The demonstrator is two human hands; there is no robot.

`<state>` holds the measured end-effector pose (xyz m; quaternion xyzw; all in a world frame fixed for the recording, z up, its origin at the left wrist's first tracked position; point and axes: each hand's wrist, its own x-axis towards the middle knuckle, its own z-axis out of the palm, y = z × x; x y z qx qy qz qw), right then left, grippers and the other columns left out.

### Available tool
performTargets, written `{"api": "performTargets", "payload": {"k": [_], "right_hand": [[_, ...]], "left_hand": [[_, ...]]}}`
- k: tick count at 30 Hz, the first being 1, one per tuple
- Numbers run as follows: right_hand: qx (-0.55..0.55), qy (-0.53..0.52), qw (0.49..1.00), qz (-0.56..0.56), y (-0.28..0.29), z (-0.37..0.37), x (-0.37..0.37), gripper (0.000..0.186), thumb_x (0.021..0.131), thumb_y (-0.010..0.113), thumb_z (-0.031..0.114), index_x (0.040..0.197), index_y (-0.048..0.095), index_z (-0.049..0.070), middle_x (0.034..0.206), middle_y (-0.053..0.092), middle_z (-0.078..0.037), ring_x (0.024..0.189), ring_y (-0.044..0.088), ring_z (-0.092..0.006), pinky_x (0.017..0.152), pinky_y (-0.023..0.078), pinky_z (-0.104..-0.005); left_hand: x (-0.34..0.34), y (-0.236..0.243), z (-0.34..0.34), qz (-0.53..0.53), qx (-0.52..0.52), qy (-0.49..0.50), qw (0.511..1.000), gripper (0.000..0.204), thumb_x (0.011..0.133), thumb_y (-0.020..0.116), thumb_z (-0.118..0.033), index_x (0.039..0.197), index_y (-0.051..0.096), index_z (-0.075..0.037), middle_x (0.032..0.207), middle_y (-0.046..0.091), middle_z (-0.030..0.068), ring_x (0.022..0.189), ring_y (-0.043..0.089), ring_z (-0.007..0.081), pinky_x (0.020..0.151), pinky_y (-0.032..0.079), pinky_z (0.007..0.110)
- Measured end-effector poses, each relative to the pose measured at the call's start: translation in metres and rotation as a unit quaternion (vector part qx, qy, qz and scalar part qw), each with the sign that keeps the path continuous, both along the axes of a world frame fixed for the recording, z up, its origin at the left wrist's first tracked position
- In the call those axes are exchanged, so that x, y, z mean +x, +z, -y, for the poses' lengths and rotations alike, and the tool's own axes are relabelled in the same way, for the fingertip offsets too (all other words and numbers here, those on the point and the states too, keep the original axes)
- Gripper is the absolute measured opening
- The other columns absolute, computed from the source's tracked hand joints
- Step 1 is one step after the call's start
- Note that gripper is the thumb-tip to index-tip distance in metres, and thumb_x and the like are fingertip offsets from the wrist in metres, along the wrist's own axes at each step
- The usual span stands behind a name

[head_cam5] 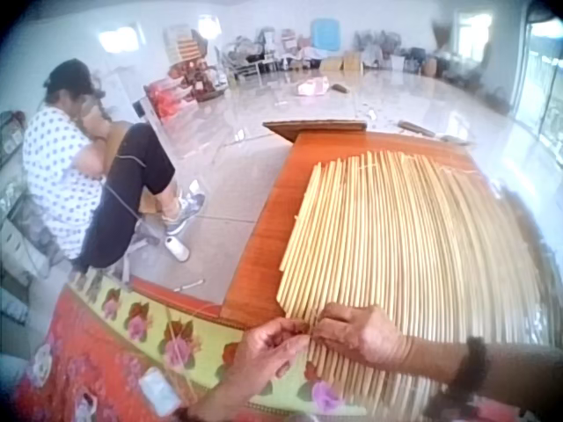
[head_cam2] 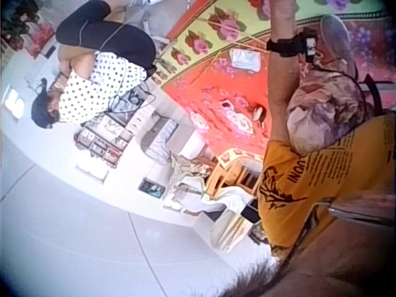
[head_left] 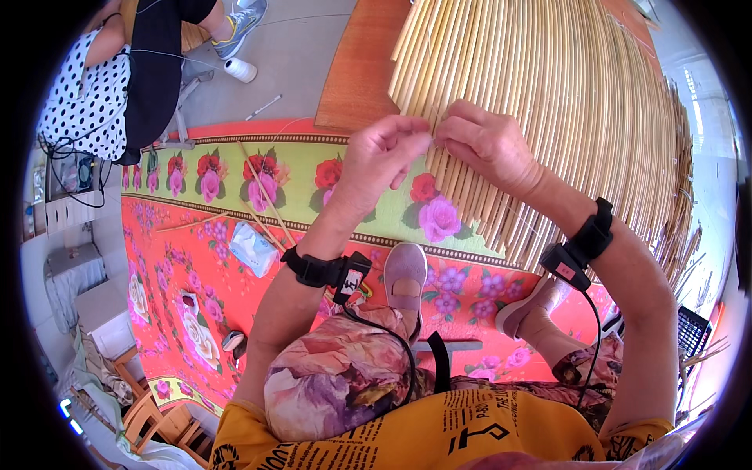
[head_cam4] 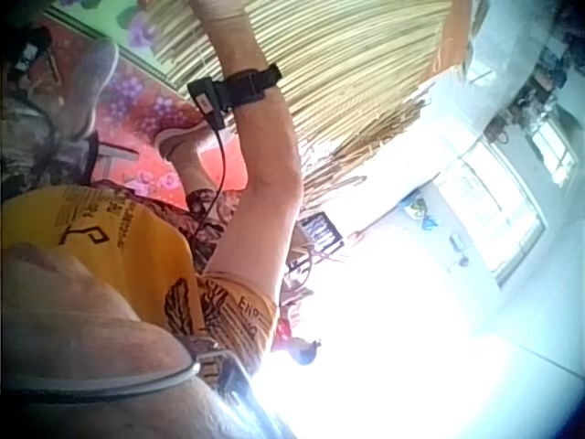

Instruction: The person sews a circular mat made of dried straw-like material by hand using a needle and thread, occasionally using a small white cloth to wipe the surface. They rotate the mat and work around the perimeter, securing the strands together.

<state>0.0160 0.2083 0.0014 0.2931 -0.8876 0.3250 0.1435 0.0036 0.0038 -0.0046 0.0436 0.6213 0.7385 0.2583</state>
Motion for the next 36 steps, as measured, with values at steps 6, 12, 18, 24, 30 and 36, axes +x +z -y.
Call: {"api": "performTargets", "payload": {"k": [6, 12, 18, 24, 30, 36], "right_hand": [[-0.004, -0.001, 1.000, 0.024, 0.003, -0.004, 0.004, 0.008, 0.081, 0.068, 0.012, 0.087, 0.063, 0.009, 0.086, 0.061, -0.003, 0.070, 0.064, -0.0251, 0.059, 0.053, -0.0361], [0.029, -0.035, 0.999, -0.006, 0.004, -0.008, 0.016, 0.012, 0.075, 0.070, 0.007, 0.083, 0.061, 0.008, 0.087, 0.059, -0.005, 0.084, 0.060, -0.0253, 0.065, 0.053, -0.0370], [-0.002, -0.022, 1.000, 0.022, 0.004, -0.009, 0.019, 0.014, 0.072, 0.070, 0.004, 0.082, 0.059, 0.005, 0.087, 0.058, -0.007, 0.088, 0.057, -0.0282, 0.074, 0.051, -0.0388], [-0.079, -0.017, 0.995, 0.065, 0.002, -0.014, 0.021, 0.012, 0.075, 0.069, 0.003, 0.081, 0.059, 0.003, 0.084, 0.058, -0.009, 0.085, 0.058, -0.0299, 0.073, 0.049, -0.0378], [-0.133, -0.062, 0.967, 0.206, 0.017, -0.001, 0.025, 0.005, 0.084, 0.063, 0.003, 0.082, 0.059, 0.001, 0.076, 0.060, -0.009, 0.070, 0.062, -0.0242, 0.060, 0.051, -0.0333], [-0.346, -0.094, 0.802, 0.478, 0.027, 0.019, 0.016, 0.011, 0.092, 0.059, 0.008, 0.087, 0.056, -0.001, 0.070, 0.063, -0.008, 0.061, 0.064, -0.0107, 0.046, 0.049, -0.0242]], "left_hand": [[0.002, -0.009, 0.004, -0.024, -0.056, 0.019, 0.998, 0.007, 0.092, 0.064, -0.009, 0.088, 0.061, -0.004, 0.057, 0.046, -0.0061, 0.043, 0.036, 0.0009, 0.039, 0.027, 0.019], [0.002, -0.018, 0.018, 0.004, -0.032, 0.037, 0.999, 0.012, 0.089, 0.066, -0.009, 0.080, 0.060, -0.004, 0.060, 0.052, -0.0058, 0.047, 0.040, -0.0008, 0.040, 0.028, 0.018], [0.007, -0.025, 0.016, -0.047, -0.117, 0.036, 0.991, 0.013, 0.089, 0.064, -0.008, 0.080, 0.056, -0.004, 0.056, 0.048, -0.0049, 0.042, 0.039, 0.0008, 0.037, 0.027, 0.021], [0.008, -0.018, 0.017, -0.037, -0.119, 0.033, 0.992, 0.012, 0.091, 0.064, -0.010, 0.082, 0.057, -0.004, 0.060, 0.050, -0.0048, 0.043, 0.041, 0.0011, 0.038, 0.029, 0.020], [0.006, -0.006, 0.019, -0.052, -0.065, 0.037, 0.996, 0.010, 0.091, 0.066, -0.011, 0.086, 0.061, -0.004, 0.063, 0.052, -0.0050, 0.047, 0.043, 0.0006, 0.042, 0.032, 0.018], [0.005, 0.005, 0.015, -0.121, -0.087, 0.008, 0.989, 0.008, 0.088, 0.068, -0.007, 0.085, 0.064, -0.002, 0.070, 0.056, -0.0043, 0.055, 0.046, -0.0004, 0.047, 0.034, 0.018]]}}
